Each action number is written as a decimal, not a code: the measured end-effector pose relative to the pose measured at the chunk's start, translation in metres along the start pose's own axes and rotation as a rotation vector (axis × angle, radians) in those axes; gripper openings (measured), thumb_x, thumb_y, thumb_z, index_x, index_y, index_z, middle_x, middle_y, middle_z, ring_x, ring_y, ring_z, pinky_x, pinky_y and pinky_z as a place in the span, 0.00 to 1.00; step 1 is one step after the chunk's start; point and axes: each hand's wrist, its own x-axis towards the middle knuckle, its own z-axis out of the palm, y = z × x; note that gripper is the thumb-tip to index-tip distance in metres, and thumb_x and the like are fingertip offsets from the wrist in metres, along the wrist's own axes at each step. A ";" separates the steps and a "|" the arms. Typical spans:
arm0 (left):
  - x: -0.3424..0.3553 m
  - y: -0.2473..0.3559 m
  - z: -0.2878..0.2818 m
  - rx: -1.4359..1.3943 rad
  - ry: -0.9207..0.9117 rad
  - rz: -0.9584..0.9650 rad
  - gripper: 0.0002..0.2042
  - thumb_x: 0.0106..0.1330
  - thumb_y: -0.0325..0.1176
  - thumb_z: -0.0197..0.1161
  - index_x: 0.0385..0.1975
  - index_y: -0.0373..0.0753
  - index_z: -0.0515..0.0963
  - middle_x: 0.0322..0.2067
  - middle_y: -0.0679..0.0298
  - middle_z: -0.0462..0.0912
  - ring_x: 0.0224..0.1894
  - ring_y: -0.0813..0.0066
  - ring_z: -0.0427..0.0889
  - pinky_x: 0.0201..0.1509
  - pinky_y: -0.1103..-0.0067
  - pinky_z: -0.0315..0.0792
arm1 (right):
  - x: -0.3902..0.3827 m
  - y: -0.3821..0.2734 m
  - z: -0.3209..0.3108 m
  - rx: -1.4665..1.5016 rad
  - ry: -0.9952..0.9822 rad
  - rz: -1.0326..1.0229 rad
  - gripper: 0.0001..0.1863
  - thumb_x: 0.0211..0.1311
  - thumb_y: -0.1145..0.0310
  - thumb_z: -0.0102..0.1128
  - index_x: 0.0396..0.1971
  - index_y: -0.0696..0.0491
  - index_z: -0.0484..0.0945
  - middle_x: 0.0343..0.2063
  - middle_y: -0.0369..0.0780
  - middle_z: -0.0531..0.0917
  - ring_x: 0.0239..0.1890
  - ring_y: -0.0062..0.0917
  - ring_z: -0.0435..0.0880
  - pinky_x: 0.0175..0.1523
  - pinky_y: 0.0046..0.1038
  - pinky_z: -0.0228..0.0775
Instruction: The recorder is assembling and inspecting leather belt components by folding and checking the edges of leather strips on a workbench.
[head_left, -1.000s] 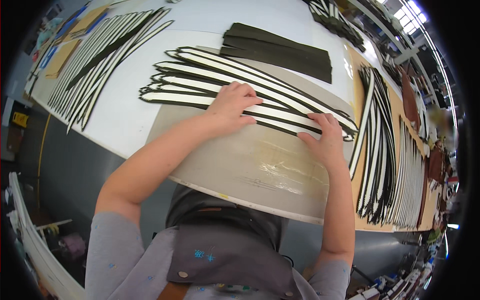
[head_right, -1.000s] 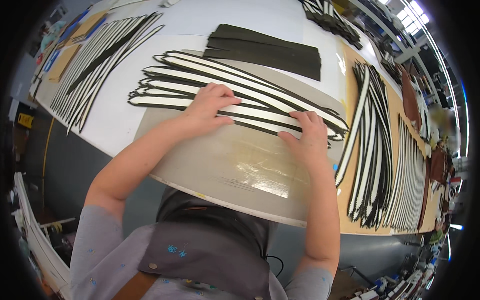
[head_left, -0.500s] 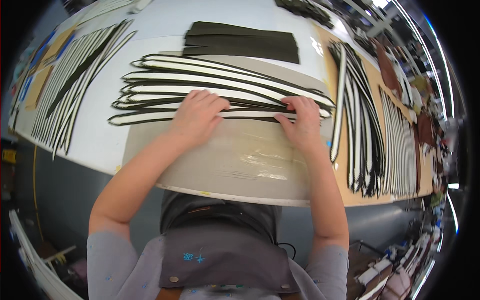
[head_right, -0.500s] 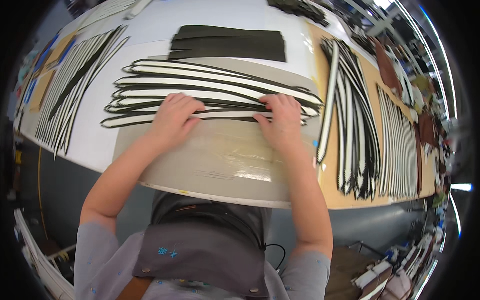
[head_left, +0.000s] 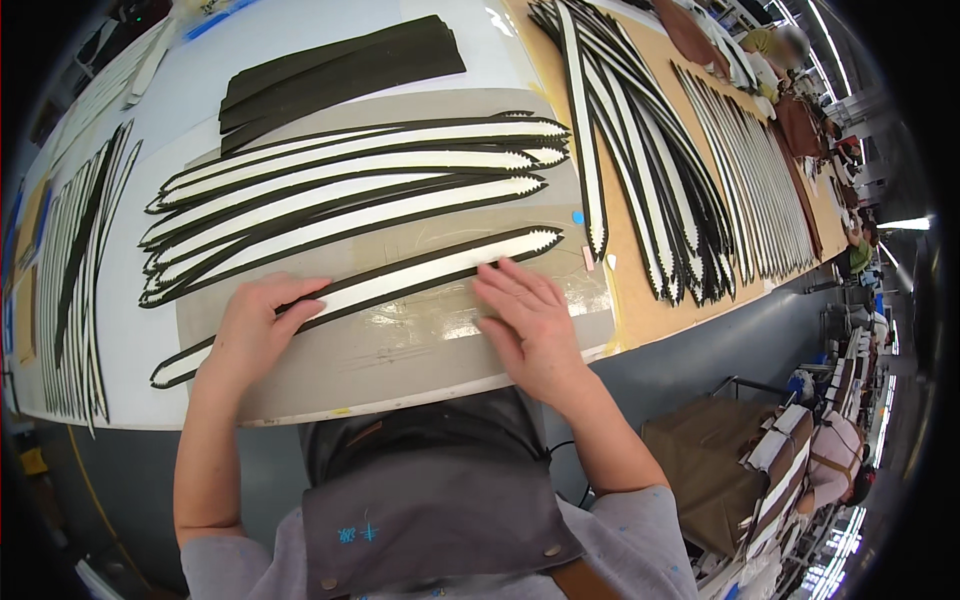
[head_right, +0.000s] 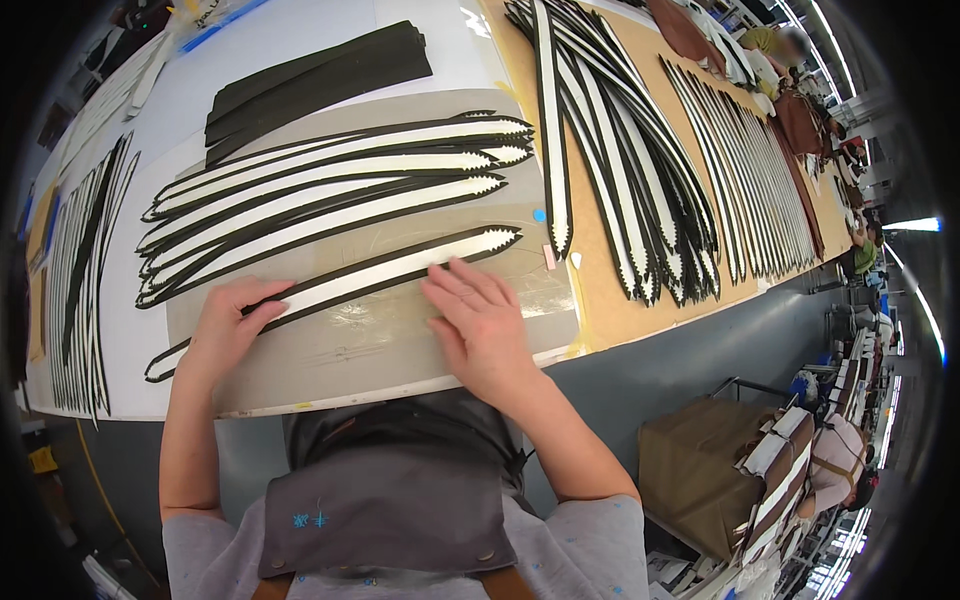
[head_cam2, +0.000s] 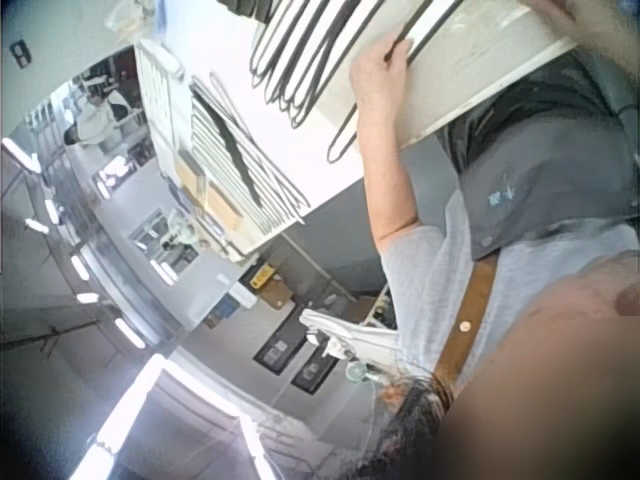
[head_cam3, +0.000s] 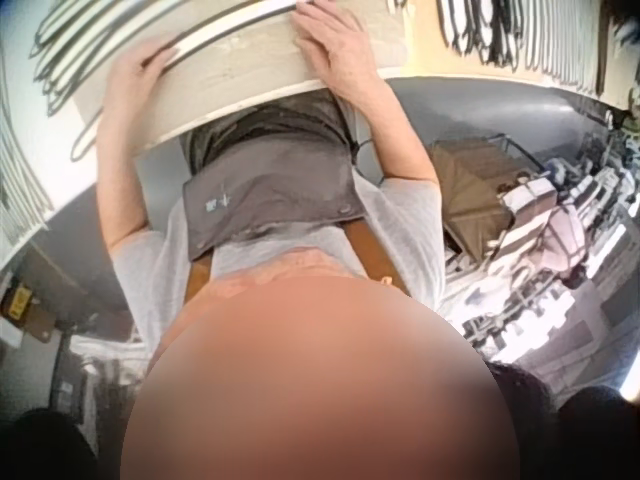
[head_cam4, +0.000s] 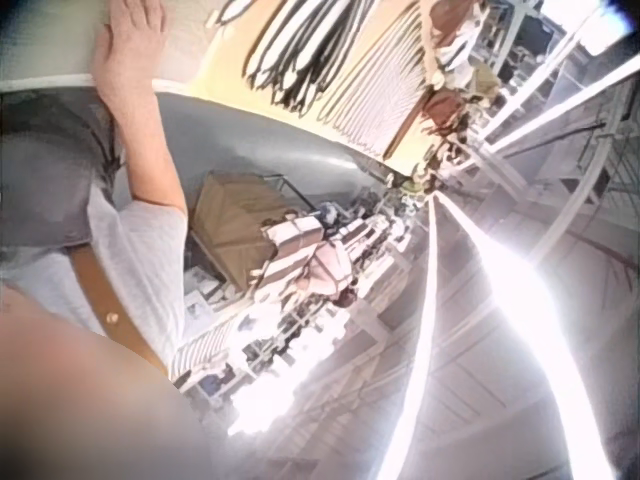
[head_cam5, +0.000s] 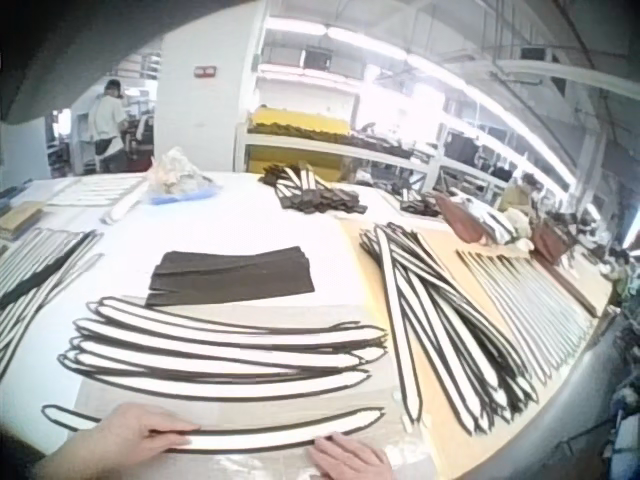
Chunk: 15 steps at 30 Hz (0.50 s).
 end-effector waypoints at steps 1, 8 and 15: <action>0.002 0.001 0.000 -0.015 -0.061 -0.055 0.13 0.68 0.31 0.67 0.51 0.43 0.86 0.26 0.59 0.78 0.28 0.61 0.74 0.35 0.70 0.70 | -0.003 0.005 -0.005 0.003 -0.001 0.008 0.25 0.61 0.72 0.68 0.60 0.52 0.79 0.64 0.41 0.79 0.70 0.38 0.72 0.73 0.43 0.59; 0.019 0.014 0.010 0.036 -0.073 0.000 0.13 0.67 0.29 0.68 0.51 0.47 0.87 0.24 0.61 0.68 0.29 0.65 0.70 0.35 0.72 0.68 | -0.026 0.026 -0.021 -0.237 -0.036 0.213 0.30 0.67 0.62 0.66 0.67 0.52 0.73 0.70 0.40 0.73 0.75 0.36 0.66 0.77 0.45 0.53; 0.024 0.010 0.011 -0.019 -0.042 -0.002 0.13 0.65 0.24 0.69 0.48 0.47 0.89 0.27 0.65 0.70 0.31 0.70 0.71 0.36 0.75 0.68 | -0.030 0.030 -0.021 -0.178 0.029 0.211 0.30 0.64 0.61 0.70 0.66 0.49 0.75 0.69 0.40 0.74 0.73 0.36 0.69 0.76 0.44 0.54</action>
